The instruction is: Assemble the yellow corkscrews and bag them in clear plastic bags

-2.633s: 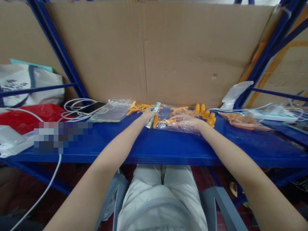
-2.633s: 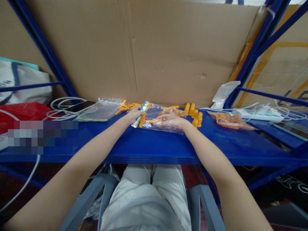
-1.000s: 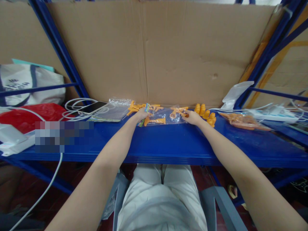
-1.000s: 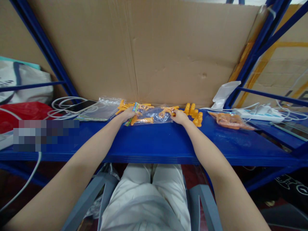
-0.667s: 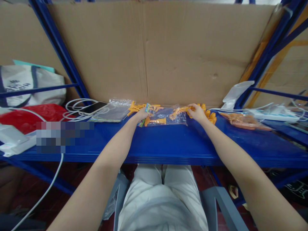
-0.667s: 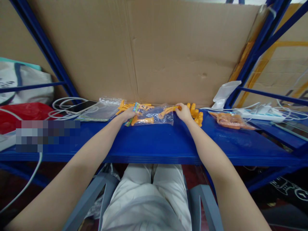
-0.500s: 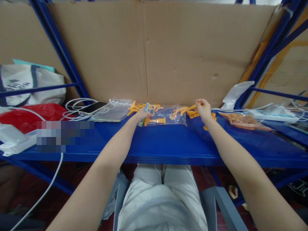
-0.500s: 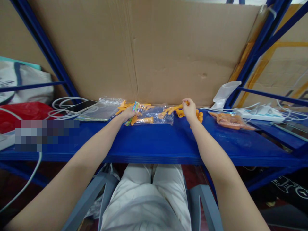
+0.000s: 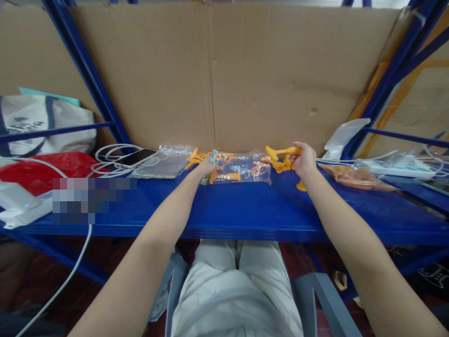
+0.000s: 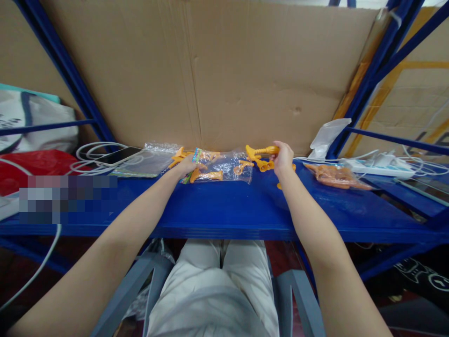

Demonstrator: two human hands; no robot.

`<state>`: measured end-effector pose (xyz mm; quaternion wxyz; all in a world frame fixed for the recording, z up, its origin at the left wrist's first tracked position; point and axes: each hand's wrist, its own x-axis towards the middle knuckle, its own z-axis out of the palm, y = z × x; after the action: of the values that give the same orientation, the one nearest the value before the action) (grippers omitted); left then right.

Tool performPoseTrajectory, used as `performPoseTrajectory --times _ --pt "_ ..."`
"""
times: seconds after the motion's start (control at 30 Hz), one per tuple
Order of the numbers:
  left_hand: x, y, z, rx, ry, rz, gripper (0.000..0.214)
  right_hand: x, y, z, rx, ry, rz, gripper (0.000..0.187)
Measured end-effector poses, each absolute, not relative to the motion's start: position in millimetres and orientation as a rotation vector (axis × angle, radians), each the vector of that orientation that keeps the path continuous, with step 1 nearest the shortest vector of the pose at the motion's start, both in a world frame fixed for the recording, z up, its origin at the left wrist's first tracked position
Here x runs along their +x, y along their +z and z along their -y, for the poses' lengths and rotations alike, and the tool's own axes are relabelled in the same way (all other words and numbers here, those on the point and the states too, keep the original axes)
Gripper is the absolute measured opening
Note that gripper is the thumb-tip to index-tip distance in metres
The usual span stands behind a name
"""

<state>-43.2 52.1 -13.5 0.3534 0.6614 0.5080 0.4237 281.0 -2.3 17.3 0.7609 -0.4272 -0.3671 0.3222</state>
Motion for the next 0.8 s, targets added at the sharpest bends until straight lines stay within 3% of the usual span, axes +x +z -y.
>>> performPoseTrajectory --times 0.13,0.33,0.8 --pt "-43.3 -13.8 -53.3 1.717 1.09 -1.326 0.023 271.6 18.9 12.1 -1.126 0.599 0.949 0.004" --pt "-44.4 -12.9 -52.7 1.689 1.051 -1.369 0.02 254.4 16.4 23.0 -1.376 0.527 1.105 0.01" --pt "-42.7 -7.9 -45.9 1.588 1.041 -1.282 0.027 224.1 4.2 28.0 -1.106 1.22 1.079 0.02"
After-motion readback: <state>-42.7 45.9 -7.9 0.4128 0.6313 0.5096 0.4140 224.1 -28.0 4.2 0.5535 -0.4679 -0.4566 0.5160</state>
